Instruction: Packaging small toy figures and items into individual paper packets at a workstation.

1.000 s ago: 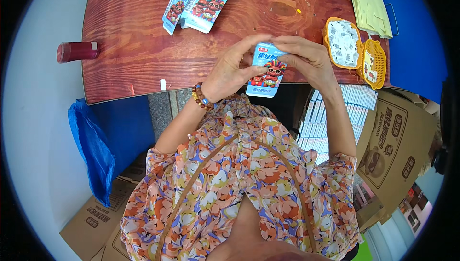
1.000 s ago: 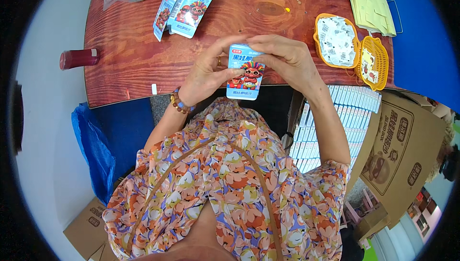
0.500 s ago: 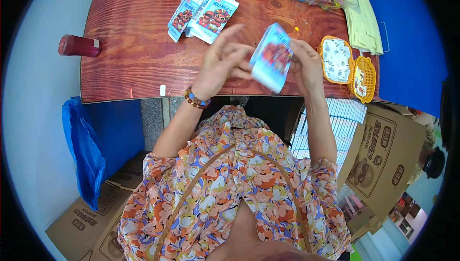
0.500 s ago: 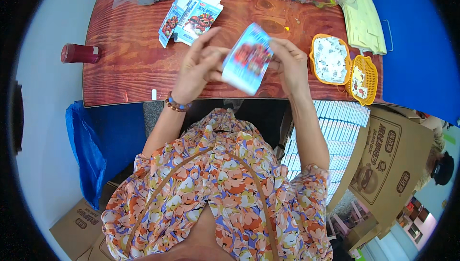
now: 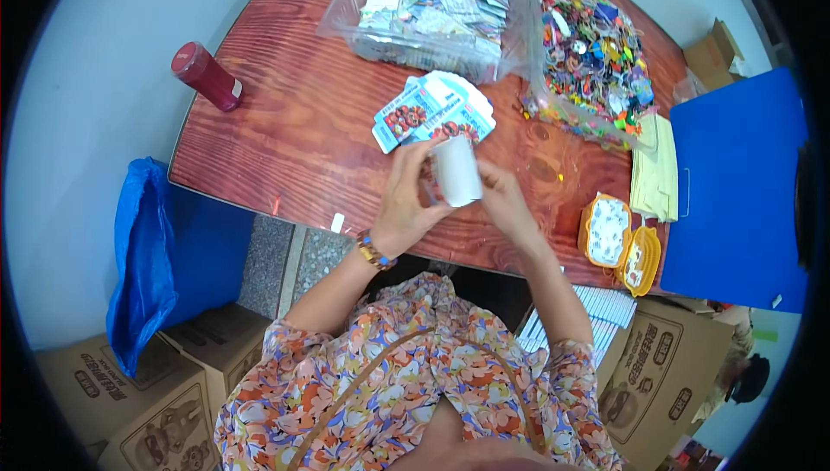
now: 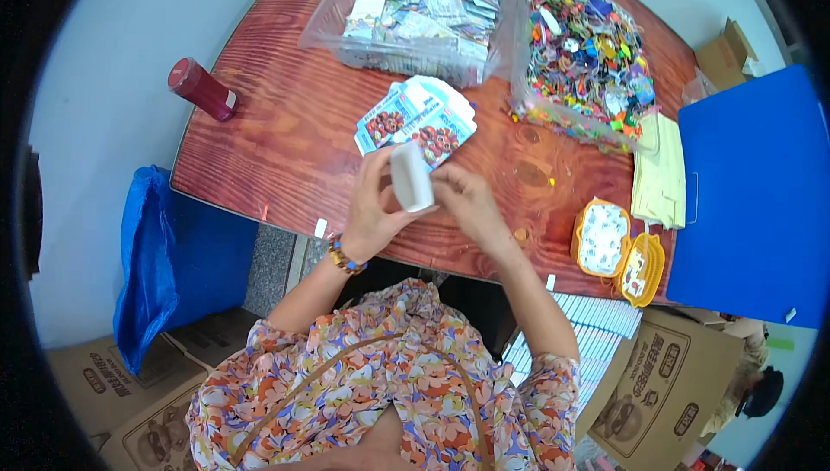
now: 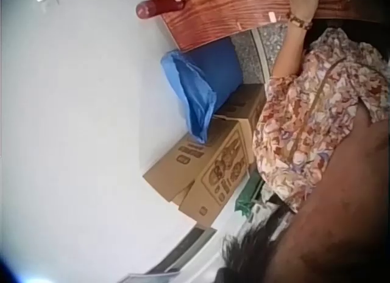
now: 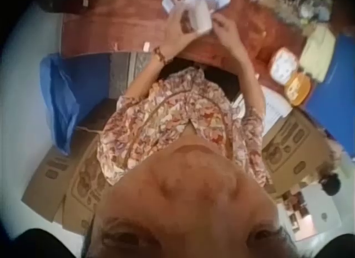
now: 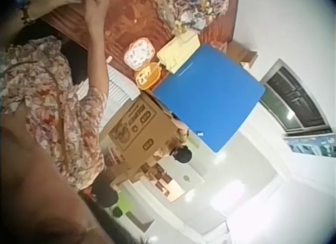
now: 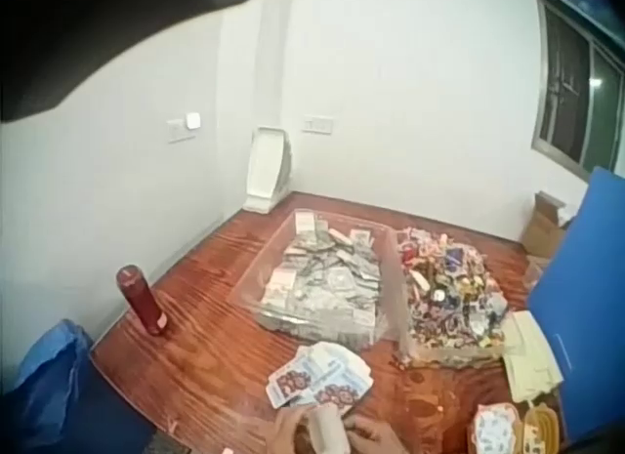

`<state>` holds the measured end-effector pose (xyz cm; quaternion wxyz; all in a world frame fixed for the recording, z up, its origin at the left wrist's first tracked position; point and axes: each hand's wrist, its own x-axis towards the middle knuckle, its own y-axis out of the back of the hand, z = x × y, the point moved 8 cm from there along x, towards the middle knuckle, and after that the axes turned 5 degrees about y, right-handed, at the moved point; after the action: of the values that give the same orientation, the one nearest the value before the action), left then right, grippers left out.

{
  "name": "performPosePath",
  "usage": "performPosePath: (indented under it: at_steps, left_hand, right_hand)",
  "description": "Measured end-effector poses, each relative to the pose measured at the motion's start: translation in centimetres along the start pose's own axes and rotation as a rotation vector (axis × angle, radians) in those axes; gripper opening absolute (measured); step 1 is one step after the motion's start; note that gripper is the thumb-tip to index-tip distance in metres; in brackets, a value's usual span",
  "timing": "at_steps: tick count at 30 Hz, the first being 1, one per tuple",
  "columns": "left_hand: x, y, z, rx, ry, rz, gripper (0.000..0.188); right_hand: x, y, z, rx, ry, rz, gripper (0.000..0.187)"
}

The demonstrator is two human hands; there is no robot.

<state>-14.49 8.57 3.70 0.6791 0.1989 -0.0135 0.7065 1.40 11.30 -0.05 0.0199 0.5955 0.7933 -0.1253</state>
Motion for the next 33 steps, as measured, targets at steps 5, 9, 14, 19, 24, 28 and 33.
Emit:
performPosePath:
  at_steps: [5, 9, 14, 19, 24, 28, 33]
  left_hand:
    - [-0.4, 4.5, -3.8, -0.005, 0.176, 0.062, 0.089]
    - [-1.5, 5.0, -4.8, 0.014, 0.209, 0.038, 0.09]
    - [-1.8, 6.3, -5.6, 0.069, 0.224, 0.04, 0.091]
    - [-1.8, 7.8, -6.1, 0.105, 0.241, 0.093, 0.093]
    - [-0.1, 5.6, -5.8, 0.058, 0.261, 0.019, 0.086]
    - [0.6, 4.3, -4.2, 0.117, 0.261, 0.017, 0.083]
    - [1.3, 3.0, -2.9, 0.271, 0.181, 0.086, 0.084]
  right_hand:
    - [10.2, -1.9, -13.1, -0.945, 0.674, 0.056, 0.022]
    - [22.2, -2.7, -13.4, -1.417, 0.561, 0.073, 0.033]
    - [31.5, -0.4, -9.5, -1.594, 0.517, -0.028, 0.042]
    - [29.4, -2.7, -11.6, -1.746, 0.502, -0.12, 0.028]
    - [25.9, 1.1, -15.9, -1.239, 0.431, 0.068, 0.019]
    - [21.2, 4.0, -18.1, -0.78, 0.507, 0.213, 0.021]
    - [9.7, 1.7, -19.3, -0.441, 0.645, 0.281, 0.02]
